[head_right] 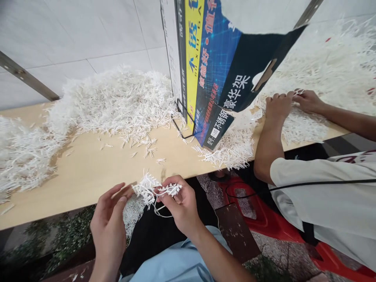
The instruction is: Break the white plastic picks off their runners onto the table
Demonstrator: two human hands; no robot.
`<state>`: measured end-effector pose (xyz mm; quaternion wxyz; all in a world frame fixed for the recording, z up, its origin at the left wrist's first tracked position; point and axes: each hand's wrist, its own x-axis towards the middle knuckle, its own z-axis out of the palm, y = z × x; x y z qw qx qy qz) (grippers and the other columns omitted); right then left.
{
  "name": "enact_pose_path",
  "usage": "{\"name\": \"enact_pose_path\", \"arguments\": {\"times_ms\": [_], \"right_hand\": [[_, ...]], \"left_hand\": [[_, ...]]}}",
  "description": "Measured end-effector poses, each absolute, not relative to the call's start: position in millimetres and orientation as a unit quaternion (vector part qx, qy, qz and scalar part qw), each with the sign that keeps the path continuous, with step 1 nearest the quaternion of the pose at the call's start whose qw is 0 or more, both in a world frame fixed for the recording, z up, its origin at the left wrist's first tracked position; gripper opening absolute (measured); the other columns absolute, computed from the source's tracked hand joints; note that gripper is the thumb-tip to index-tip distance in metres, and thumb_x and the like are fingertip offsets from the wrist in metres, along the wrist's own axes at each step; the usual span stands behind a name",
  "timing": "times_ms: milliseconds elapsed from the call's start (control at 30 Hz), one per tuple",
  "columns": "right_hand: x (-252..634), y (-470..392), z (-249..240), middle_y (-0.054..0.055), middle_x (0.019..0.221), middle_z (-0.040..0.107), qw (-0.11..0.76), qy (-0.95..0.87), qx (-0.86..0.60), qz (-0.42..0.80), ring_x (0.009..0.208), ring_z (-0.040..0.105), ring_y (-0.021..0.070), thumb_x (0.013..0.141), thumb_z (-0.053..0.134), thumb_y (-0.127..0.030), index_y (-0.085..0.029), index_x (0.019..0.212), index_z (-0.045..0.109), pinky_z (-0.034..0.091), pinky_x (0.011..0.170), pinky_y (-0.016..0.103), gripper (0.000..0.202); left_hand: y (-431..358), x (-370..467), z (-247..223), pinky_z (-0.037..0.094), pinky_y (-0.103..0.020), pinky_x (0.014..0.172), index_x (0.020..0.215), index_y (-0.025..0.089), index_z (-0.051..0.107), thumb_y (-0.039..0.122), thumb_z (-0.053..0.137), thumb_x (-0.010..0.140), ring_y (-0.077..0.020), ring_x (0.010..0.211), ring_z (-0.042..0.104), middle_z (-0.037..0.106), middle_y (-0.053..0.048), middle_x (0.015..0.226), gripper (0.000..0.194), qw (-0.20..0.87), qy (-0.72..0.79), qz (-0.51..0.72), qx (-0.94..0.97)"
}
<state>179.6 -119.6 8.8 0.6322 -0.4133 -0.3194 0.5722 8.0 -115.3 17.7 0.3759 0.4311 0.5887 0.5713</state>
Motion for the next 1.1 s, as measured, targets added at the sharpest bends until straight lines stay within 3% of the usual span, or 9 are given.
{"name": "enact_pose_path", "arguments": {"times_ms": [100,267,367,467,567,733,833,933,1100], "right_hand": [[173,-121,9,0.003,0.088,0.076,0.643,-0.334,-0.412,0.553,0.078,0.073,0.0182,0.089,0.075,-0.029,-0.024,0.098,0.066,0.059,0.075,0.029,0.014],[172,-122,-1,0.003,0.093,0.075,0.65,-0.408,-0.46,0.447,0.083,0.073,0.0191,0.091,0.071,-0.023,-0.024,0.102,0.068,0.058,0.076,0.029,0.011],[175,-122,-5,0.004,0.099,0.073,0.65,-0.455,-0.475,0.38,0.092,0.072,0.0207,0.092,0.068,-0.019,-0.025,0.102,0.069,0.057,0.083,0.032,0.012],[175,-123,-2,0.006,0.107,0.069,0.642,-0.509,-0.49,0.298,0.103,0.068,0.0221,0.089,0.068,-0.015,-0.025,0.1,0.069,0.055,0.092,0.035,0.015],[174,-127,4,0.005,0.101,0.066,0.606,-0.56,-0.505,0.253,0.096,0.065,0.0211,0.086,0.069,-0.012,-0.024,0.1,0.069,0.054,0.085,0.034,0.018],[181,-135,5,0.01,0.106,0.068,0.609,-0.554,-0.451,0.345,0.097,0.063,0.0261,0.097,0.057,-0.042,-0.024,0.115,0.07,0.053,0.084,0.04,0.029],[190,-128,6,0.012,0.127,0.065,0.649,-0.452,-0.454,0.41,0.111,0.062,0.0275,0.103,0.044,-0.044,-0.026,0.131,0.066,0.054,0.086,0.04,0.039],[197,-109,11,0.01,0.145,0.058,0.628,-0.446,-0.414,0.484,0.127,0.057,0.0288,0.101,0.053,-0.042,-0.028,0.143,0.059,0.054,0.095,0.039,0.044],[209,-73,16,0.008,0.113,0.073,0.52,-0.562,-0.38,0.519,0.098,0.069,0.0215,0.097,0.066,-0.038,-0.025,0.118,0.074,0.056,0.082,0.032,0.027]], "left_hand": [[-125,15,21,0.054,-0.032,0.088,0.088,0.02,0.073,0.02,0.066,0.091,-0.0219,0.101,0.069,0.073,-0.006,0.102,0.007,0.218,0.547,0.57,0.573],[-125,39,27,0.054,-0.027,0.075,0.095,0.018,0.076,0.033,0.062,0.097,-0.0192,0.083,0.068,0.073,-0.006,0.091,0.02,0.451,0.505,0.497,0.543],[-118,52,23,0.055,-0.028,0.083,0.103,0.017,0.076,0.041,0.071,0.091,-0.0216,0.093,0.068,0.074,-0.008,0.1,0.027,0.567,0.491,0.499,0.434],[-116,64,17,0.054,-0.028,0.091,0.111,0.019,0.073,0.038,0.082,0.082,-0.022,0.104,0.067,0.074,-0.008,0.112,0.036,0.606,0.487,0.519,0.356],[-118,72,14,0.053,-0.024,0.08,0.104,0.019,0.072,0.04,0.082,0.082,-0.0167,0.091,0.065,0.073,-0.004,0.101,0.032,0.582,0.507,0.565,0.292],[-112,64,13,0.05,-0.022,0.08,0.098,0.02,0.072,0.039,0.079,0.086,-0.0146,0.086,0.061,0.07,-0.002,0.095,0.023,0.532,0.519,0.591,0.313],[-108,56,12,0.047,-0.021,0.074,0.09,0.019,0.07,0.036,0.074,0.091,-0.0122,0.077,0.056,0.063,0.001,0.081,0.018,0.543,0.497,0.564,0.374],[-104,51,11,0.043,-0.022,0.066,0.09,0.019,0.069,0.036,0.067,0.096,-0.0118,0.07,0.052,0.059,0.002,0.074,0.018,0.58,0.464,0.518,0.423],[-81,35,11,0.045,-0.025,0.065,0.101,0.019,0.067,0.038,0.061,0.099,-0.0138,0.066,0.057,0.061,0.002,0.073,0.02,0.575,0.442,0.478,0.496]]}}
